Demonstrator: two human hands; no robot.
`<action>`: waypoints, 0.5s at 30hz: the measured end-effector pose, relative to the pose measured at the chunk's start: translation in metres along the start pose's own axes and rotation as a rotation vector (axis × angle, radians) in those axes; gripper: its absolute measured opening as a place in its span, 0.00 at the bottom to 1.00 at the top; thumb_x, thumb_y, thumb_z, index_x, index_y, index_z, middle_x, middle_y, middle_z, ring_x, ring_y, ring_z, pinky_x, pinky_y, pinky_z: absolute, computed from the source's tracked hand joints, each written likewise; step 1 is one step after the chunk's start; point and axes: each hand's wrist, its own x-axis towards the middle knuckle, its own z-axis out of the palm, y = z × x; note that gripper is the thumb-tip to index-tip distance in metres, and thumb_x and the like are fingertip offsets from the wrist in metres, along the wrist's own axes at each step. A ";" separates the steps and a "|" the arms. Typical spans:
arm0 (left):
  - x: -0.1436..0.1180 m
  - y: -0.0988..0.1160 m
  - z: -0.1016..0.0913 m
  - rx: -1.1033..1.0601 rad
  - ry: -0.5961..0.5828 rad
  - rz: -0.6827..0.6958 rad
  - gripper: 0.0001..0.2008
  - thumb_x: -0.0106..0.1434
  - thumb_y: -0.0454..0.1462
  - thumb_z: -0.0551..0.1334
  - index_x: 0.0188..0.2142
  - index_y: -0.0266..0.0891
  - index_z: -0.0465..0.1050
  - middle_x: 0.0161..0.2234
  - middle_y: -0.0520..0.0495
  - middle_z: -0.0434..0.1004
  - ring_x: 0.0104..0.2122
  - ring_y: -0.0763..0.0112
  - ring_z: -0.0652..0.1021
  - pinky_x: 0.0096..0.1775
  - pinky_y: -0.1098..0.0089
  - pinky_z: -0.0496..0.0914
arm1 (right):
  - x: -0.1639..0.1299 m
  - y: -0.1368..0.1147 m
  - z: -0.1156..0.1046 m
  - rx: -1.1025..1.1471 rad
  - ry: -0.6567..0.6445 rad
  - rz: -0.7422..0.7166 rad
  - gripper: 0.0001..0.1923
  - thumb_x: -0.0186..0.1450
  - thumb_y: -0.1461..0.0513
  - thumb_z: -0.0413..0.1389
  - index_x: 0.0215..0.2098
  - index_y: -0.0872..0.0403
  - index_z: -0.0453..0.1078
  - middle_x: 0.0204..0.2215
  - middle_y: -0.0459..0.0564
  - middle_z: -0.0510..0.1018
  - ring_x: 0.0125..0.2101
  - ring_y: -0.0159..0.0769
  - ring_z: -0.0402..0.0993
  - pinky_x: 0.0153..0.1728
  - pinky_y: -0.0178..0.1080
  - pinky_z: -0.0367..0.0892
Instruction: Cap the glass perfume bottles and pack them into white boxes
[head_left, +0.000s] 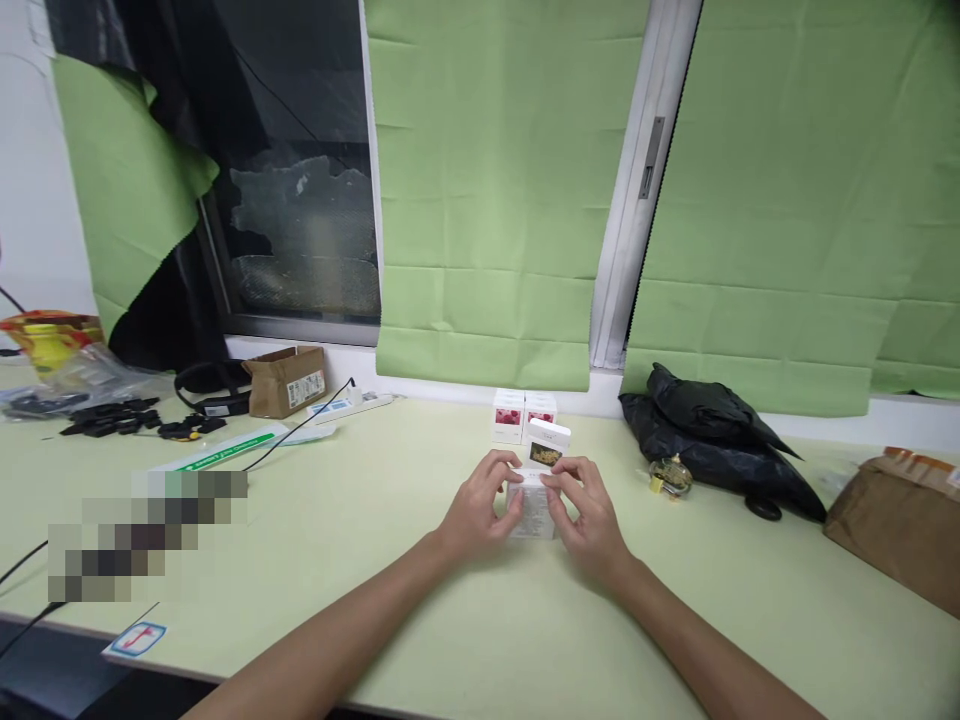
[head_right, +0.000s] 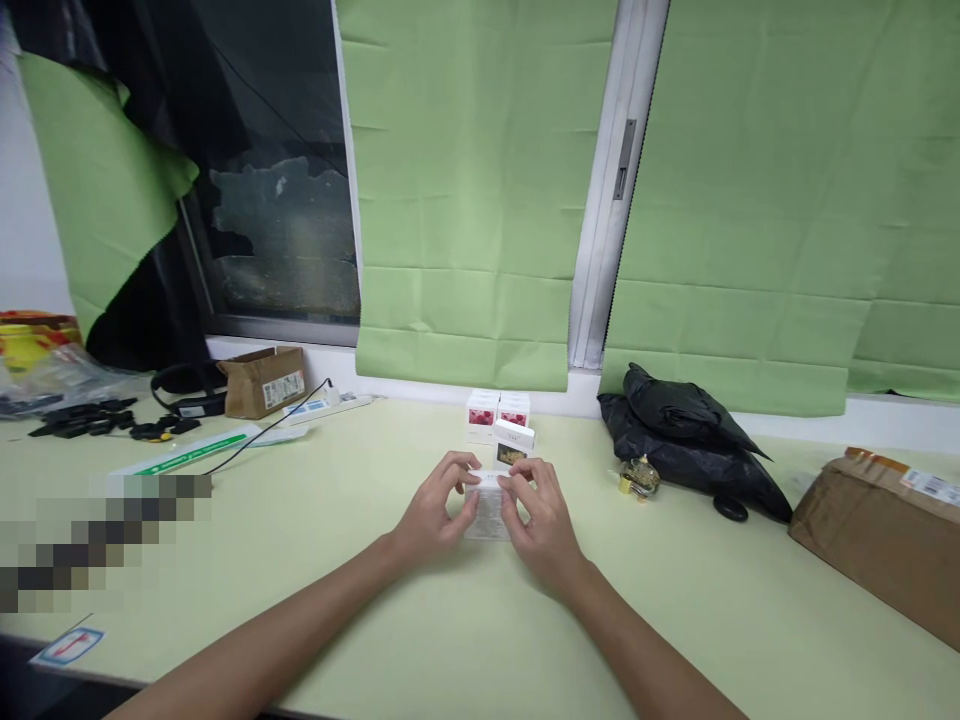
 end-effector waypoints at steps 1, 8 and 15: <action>0.000 0.000 0.001 -0.020 -0.019 -0.031 0.09 0.69 0.35 0.60 0.49 0.43 0.65 0.54 0.40 0.71 0.45 0.64 0.77 0.41 0.64 0.73 | -0.001 0.001 0.000 -0.008 0.001 -0.007 0.12 0.73 0.67 0.52 0.50 0.49 0.73 0.47 0.55 0.68 0.49 0.46 0.69 0.48 0.51 0.71; -0.006 -0.003 0.006 -0.064 -0.076 -0.241 0.13 0.71 0.45 0.61 0.50 0.44 0.63 0.40 0.49 0.72 0.31 0.70 0.71 0.35 0.66 0.70 | -0.007 0.004 0.003 -0.096 -0.071 0.015 0.17 0.74 0.64 0.53 0.60 0.47 0.70 0.39 0.53 0.70 0.42 0.45 0.69 0.43 0.50 0.72; -0.007 -0.001 0.002 -0.225 -0.040 -0.208 0.14 0.78 0.42 0.45 0.56 0.44 0.63 0.41 0.46 0.73 0.37 0.66 0.75 0.42 0.62 0.72 | -0.007 -0.006 0.005 0.046 -0.236 0.125 0.32 0.71 0.54 0.59 0.70 0.46 0.58 0.55 0.57 0.69 0.55 0.49 0.71 0.55 0.52 0.73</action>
